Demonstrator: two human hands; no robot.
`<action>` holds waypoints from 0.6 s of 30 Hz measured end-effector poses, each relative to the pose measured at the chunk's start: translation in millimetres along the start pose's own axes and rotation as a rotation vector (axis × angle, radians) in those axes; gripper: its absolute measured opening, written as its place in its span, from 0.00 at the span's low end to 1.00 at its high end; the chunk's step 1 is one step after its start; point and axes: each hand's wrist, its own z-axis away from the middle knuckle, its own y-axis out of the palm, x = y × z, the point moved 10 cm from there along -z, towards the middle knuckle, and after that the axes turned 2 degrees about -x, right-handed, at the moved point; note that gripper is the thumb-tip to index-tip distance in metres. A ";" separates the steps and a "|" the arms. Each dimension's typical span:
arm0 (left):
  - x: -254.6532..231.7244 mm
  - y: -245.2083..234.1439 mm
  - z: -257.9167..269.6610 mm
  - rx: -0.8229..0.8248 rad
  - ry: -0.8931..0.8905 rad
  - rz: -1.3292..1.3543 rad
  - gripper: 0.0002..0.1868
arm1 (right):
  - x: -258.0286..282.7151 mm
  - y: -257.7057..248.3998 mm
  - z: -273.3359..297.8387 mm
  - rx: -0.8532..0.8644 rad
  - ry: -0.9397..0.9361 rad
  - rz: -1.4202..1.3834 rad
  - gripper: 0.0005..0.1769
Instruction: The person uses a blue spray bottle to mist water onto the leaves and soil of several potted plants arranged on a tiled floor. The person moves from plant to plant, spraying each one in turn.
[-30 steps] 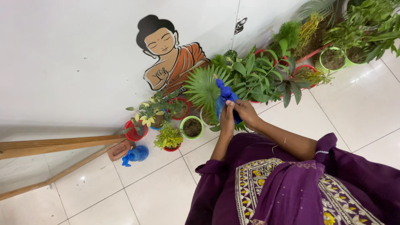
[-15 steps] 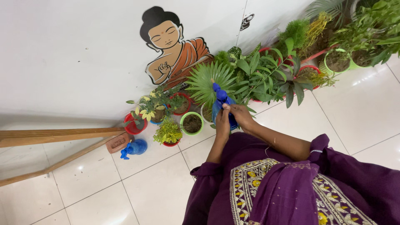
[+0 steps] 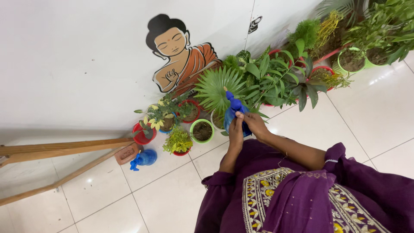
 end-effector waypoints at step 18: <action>13.3 8.5 0.2 0.077 -0.096 0.007 0.33 | -29.0 -22.0 -13.0 -0.076 0.117 0.117 0.38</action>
